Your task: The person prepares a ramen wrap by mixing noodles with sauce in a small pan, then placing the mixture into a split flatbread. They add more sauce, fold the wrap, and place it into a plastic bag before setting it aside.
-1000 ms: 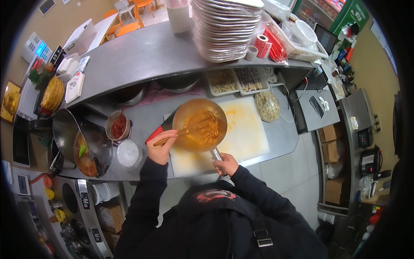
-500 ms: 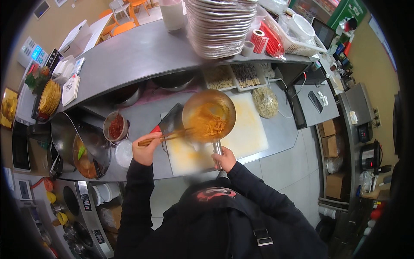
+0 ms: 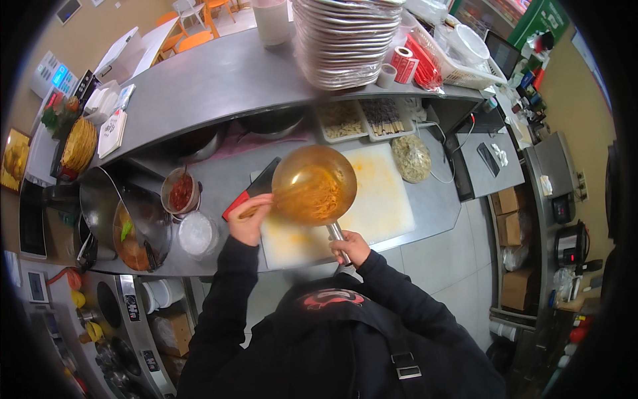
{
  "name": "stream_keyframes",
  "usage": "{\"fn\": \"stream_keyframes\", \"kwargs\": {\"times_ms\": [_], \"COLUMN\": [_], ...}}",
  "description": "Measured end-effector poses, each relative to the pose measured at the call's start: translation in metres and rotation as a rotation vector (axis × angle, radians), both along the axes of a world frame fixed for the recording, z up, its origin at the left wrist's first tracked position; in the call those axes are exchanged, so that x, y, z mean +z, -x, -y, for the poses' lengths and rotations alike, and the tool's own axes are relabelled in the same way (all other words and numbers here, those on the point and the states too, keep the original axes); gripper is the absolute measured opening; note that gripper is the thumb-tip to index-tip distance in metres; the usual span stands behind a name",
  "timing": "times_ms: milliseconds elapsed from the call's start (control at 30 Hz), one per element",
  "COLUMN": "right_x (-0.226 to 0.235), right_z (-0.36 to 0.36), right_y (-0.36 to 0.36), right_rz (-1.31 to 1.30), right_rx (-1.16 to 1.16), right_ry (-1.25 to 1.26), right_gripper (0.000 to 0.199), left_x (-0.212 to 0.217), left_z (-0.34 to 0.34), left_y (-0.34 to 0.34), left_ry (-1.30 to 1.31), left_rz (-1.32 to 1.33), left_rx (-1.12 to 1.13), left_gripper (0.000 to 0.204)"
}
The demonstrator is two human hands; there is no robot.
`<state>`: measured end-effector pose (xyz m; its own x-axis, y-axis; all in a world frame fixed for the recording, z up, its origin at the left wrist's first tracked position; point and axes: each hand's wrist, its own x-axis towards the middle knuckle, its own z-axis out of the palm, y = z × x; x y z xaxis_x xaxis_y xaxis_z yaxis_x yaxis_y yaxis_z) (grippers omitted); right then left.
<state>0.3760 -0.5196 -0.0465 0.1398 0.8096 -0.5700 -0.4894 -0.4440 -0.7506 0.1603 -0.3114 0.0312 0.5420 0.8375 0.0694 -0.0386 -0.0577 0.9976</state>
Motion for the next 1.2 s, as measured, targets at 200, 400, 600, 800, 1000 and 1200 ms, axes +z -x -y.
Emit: {"fn": "stream_keyframes", "kwargs": {"times_ms": [200,400,600,800,1000,1200], "right_x": [0.005,0.004,0.001,0.012,0.009,-0.017], "right_z": [0.003,0.008,0.009,0.017,0.027,0.046], "right_y": [0.001,-0.011,0.002,-0.008,-0.020,-0.050], "right_rz": [0.099,0.070,0.171,-0.068,-0.115,-0.117], "right_rx": [-0.055,-0.034,-0.141,-0.030,-0.103,-0.176], "right_ry": [0.019,0.026,0.020,-0.007,0.024,0.046], "right_gripper": [0.020,0.017,0.017,0.024,0.023,0.026], "left_x": [0.007,0.012,0.013,-0.036,-0.064,-0.116], "left_z": [-0.010,-0.002,-0.004,-0.004,-0.015,0.018], "left_y": [-0.002,-0.008,0.003,-0.016,-0.023,-0.046], "left_ry": [-0.046,0.001,0.167,0.242,0.334,0.646], "left_rz": [-0.008,-0.050,-0.033,0.182,0.013,-0.017], "left_rx": [0.020,-0.214,0.078,0.056,-0.065,-0.168], "left_gripper": [0.013,0.016,0.017,0.016,0.027,0.042]}}
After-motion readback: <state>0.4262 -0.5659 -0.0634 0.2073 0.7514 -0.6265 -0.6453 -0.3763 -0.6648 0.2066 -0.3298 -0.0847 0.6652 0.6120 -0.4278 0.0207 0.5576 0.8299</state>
